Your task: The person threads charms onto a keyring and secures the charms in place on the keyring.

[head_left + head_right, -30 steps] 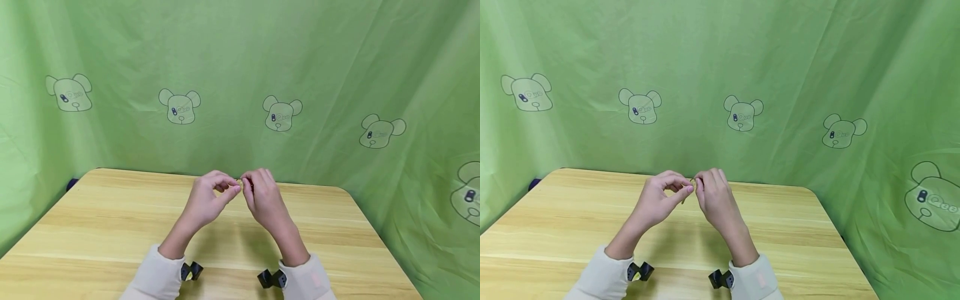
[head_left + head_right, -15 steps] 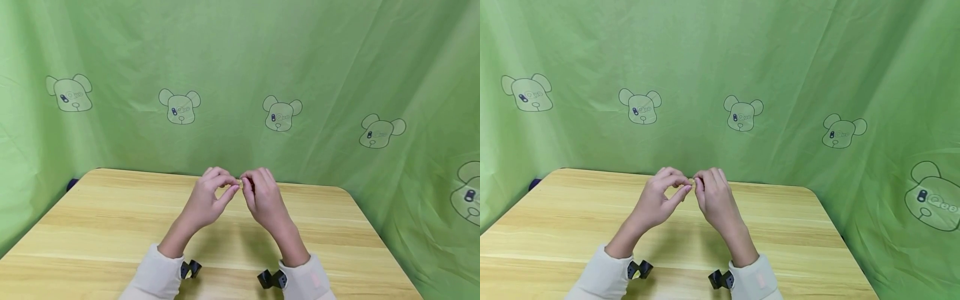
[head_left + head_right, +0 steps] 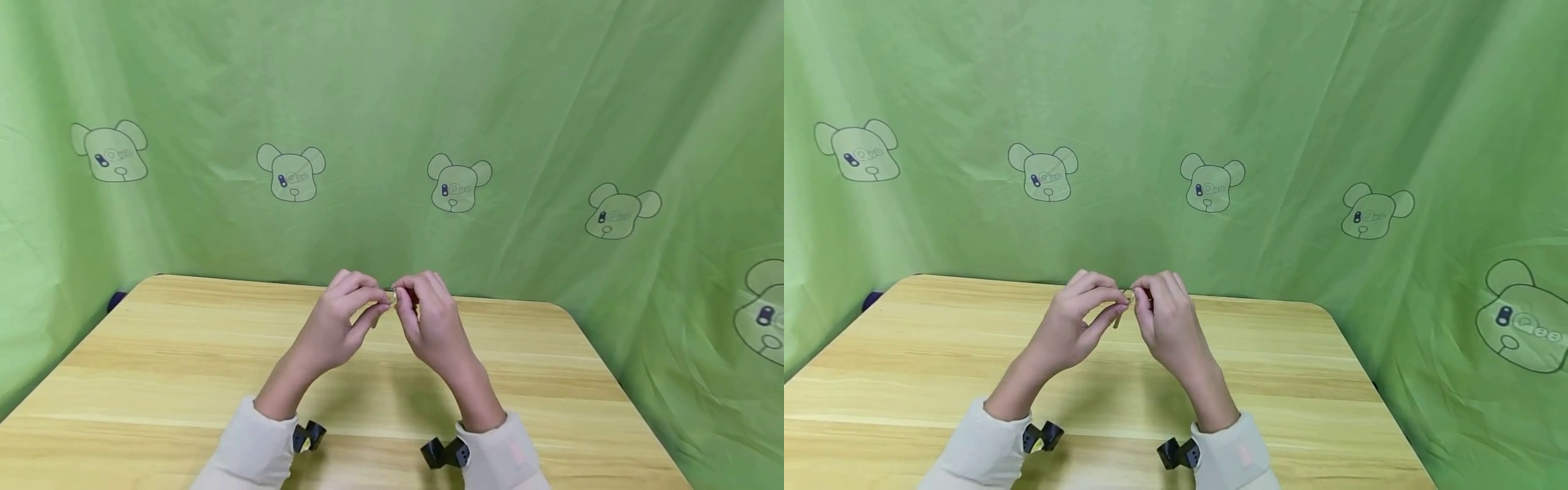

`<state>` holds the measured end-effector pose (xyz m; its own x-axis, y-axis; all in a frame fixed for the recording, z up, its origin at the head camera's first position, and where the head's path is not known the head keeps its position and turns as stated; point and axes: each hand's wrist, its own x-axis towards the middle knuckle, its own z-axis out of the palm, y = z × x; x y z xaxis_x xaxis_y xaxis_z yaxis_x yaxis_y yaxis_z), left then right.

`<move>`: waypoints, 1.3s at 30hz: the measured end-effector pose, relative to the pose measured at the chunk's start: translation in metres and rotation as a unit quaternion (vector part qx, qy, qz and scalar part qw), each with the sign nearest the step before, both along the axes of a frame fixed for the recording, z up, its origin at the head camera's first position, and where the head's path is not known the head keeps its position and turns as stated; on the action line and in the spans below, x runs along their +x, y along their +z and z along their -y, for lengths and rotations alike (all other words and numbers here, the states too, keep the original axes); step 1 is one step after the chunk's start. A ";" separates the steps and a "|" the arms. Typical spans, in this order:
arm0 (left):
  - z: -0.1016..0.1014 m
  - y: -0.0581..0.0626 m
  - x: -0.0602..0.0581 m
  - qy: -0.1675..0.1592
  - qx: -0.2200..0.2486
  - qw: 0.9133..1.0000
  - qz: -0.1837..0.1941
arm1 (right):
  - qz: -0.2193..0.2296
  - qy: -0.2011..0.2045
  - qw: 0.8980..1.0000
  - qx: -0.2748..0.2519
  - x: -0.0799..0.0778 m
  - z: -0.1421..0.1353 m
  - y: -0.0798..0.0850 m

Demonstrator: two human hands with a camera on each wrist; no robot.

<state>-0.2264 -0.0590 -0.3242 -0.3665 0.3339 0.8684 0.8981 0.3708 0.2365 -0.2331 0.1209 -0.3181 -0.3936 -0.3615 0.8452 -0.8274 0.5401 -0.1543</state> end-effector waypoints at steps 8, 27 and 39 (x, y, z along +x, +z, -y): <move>-0.002 -0.005 -0.001 0.047 -0.026 0.998 0.014 | -0.006 -0.021 0.999 0.024 -0.003 0.003 -0.004; 0.004 0.000 -0.001 0.020 -0.034 0.999 -0.022 | -0.030 0.000 0.999 0.017 -0.004 0.001 -0.002; 0.002 -0.001 0.001 0.014 -0.033 0.999 -0.016 | 0.003 0.008 1.000 0.000 -0.002 0.001 -0.002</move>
<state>-0.2258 -0.0609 -0.3250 -0.3488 0.3816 0.8560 0.8941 0.4093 0.1819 -0.2348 0.1201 -0.3204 -0.3939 -0.3678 0.8424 -0.8344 0.5274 -0.1598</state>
